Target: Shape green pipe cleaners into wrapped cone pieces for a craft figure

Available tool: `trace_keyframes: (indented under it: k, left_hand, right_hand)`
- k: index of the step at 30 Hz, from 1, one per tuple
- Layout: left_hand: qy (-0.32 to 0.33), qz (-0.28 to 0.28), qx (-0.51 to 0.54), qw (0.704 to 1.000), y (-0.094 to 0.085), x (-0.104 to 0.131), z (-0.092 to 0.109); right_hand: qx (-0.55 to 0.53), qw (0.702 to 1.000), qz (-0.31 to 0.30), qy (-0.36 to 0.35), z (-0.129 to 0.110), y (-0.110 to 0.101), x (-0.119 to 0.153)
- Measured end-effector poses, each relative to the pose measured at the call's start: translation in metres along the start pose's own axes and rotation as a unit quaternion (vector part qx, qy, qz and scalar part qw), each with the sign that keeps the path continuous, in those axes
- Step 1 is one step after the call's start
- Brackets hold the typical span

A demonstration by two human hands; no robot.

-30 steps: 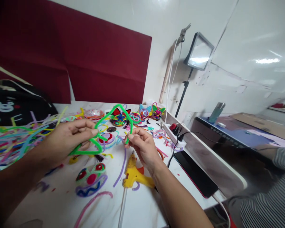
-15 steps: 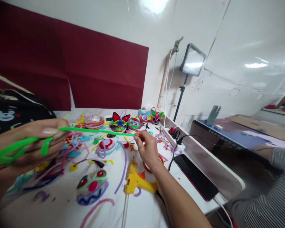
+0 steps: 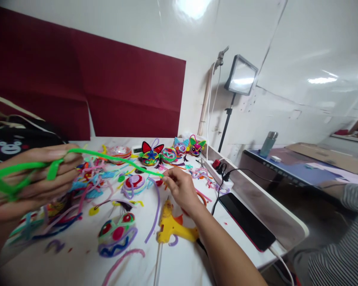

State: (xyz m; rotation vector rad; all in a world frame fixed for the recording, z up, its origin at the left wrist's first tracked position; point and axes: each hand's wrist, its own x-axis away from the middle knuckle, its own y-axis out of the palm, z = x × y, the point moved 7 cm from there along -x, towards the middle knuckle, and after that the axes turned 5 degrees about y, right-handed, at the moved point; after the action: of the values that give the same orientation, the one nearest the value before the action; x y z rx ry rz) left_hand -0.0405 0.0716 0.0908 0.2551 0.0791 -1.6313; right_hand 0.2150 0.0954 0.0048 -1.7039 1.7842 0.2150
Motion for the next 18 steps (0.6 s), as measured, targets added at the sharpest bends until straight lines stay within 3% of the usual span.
trace_keyframes:
  k: [3,8,11,15,18]
  left_hand:
    - [-0.049,-0.048,0.084,0.994,0.011,-0.005,-0.01]
    - [-0.025,-0.055,0.086,0.994,0.024,-0.011,-0.024]
    - [-0.044,-0.066,0.033,0.996,0.037,-0.006,-0.041]
    - [-0.049,-0.158,-0.064,0.984,0.064,0.006,-0.063]
    - [-0.024,-0.191,-0.106,0.976,0.076,0.011,-0.074]
  right_hand:
    - [-0.16,0.982,-0.02,0.096,0.012,0.006,-0.002]
    - [-0.298,0.935,-0.043,0.186,0.018,0.014,0.0]
    - [-0.35,0.911,-0.065,0.209,0.017,0.019,0.003]
    - [-0.406,0.889,-0.084,0.195,0.009,0.023,0.005]
    - [-0.439,0.873,-0.096,0.192,0.003,0.026,0.006]
